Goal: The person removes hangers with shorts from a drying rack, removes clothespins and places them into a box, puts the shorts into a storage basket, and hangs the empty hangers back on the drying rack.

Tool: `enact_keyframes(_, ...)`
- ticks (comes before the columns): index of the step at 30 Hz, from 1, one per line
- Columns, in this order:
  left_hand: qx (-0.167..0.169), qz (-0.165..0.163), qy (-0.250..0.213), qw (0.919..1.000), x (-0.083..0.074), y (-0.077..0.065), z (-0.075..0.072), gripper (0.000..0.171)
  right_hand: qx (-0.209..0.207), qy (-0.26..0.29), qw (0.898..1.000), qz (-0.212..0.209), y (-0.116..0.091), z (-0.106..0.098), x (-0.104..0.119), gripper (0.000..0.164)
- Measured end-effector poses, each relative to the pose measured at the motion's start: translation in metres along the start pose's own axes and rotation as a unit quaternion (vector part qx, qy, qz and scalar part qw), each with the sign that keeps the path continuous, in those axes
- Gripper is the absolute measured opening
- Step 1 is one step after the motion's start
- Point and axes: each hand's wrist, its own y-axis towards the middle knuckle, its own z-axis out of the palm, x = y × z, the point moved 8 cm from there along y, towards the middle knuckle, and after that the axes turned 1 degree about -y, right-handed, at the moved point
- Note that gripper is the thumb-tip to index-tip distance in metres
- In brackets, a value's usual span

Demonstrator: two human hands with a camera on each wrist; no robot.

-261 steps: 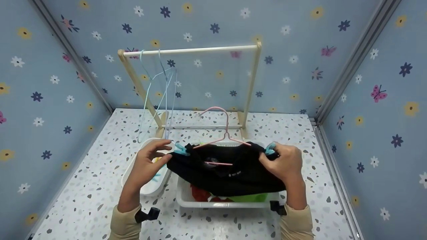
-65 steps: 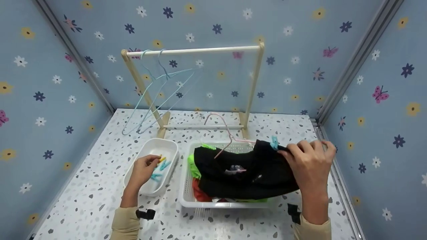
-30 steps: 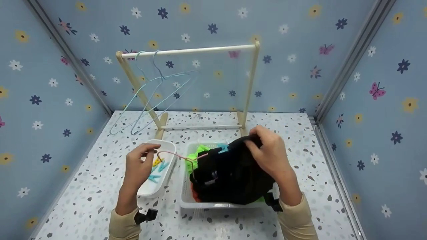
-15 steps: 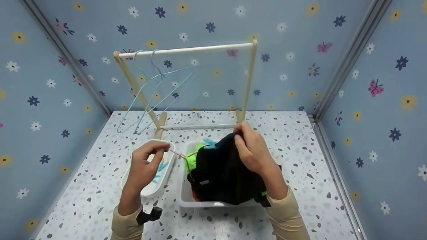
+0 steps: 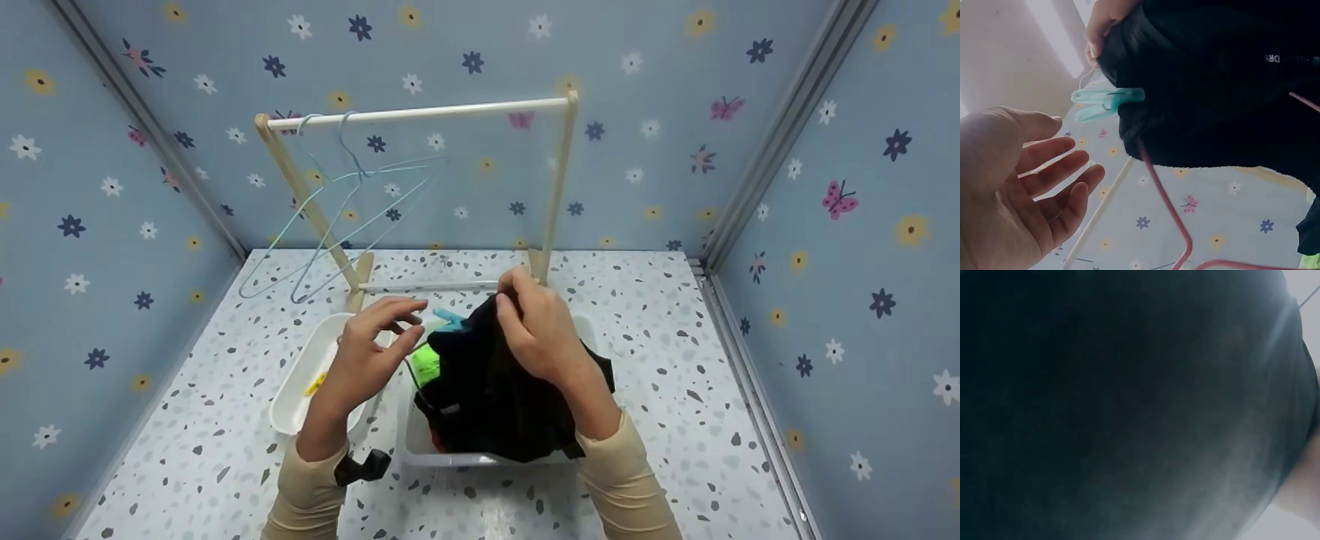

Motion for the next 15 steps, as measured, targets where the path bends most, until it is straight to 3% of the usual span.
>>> enact_keyframes(8, 0.021, 0.009, -0.002, 0.9997, 0.0012, 0.0028, 0.009, 0.028, 0.007, -0.021, 1.0, 0.007, 0.0011, 0.0046, -0.0006, 0.003)
enact_keyframes(15, 0.001, 0.02, -0.039, 0.999, -0.0011, 0.0052, 0.0105, 0.032, -0.003, -0.029, 1.0, 0.008, 0.0019, 0.0055, 0.0002, 0.002)
